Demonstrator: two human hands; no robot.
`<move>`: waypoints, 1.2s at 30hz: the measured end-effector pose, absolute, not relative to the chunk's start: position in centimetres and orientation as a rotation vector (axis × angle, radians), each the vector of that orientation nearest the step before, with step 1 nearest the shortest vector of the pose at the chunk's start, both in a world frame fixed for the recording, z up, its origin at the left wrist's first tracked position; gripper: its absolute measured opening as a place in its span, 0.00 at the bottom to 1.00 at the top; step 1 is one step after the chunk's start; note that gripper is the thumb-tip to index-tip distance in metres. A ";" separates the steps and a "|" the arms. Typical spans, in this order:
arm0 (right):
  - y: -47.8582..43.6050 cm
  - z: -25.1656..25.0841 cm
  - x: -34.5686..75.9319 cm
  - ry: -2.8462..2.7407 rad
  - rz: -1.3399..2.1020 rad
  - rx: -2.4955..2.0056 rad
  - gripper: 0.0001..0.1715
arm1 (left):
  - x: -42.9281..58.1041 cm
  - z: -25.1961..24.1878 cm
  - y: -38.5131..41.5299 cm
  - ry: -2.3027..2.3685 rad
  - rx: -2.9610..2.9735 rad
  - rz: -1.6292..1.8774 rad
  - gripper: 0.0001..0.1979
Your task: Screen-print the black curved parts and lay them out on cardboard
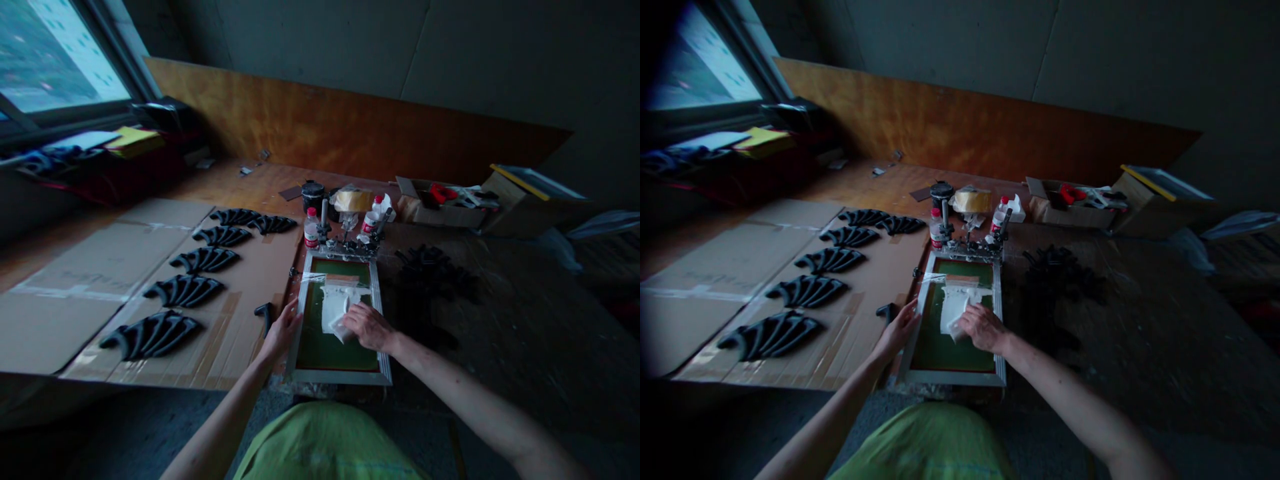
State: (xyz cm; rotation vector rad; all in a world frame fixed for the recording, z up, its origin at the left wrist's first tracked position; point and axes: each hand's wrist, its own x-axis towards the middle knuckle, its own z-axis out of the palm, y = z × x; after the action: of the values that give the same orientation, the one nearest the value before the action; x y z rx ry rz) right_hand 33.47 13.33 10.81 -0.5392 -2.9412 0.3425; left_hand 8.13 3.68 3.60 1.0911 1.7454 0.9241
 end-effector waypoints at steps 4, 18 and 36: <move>14.1 11.2 33.0 -2.903 0.312 -0.664 0.09 | 8.2 3.3 3.6 1.749 1.081 0.966 0.33; 18.2 13.8 30.5 -2.489 0.343 -1.079 0.30 | 7.9 6.9 3.7 1.614 0.926 1.053 0.43; 12.4 5.2 32.3 -2.511 0.327 -1.571 0.10 | 12.5 15.9 8.4 1.423 0.741 1.562 0.29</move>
State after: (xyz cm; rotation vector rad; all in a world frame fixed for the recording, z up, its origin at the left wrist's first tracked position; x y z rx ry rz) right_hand 32.25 12.44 5.23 -1.5709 -2.5114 0.3270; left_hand 12.46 8.39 15.94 0.7406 1.4230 1.5625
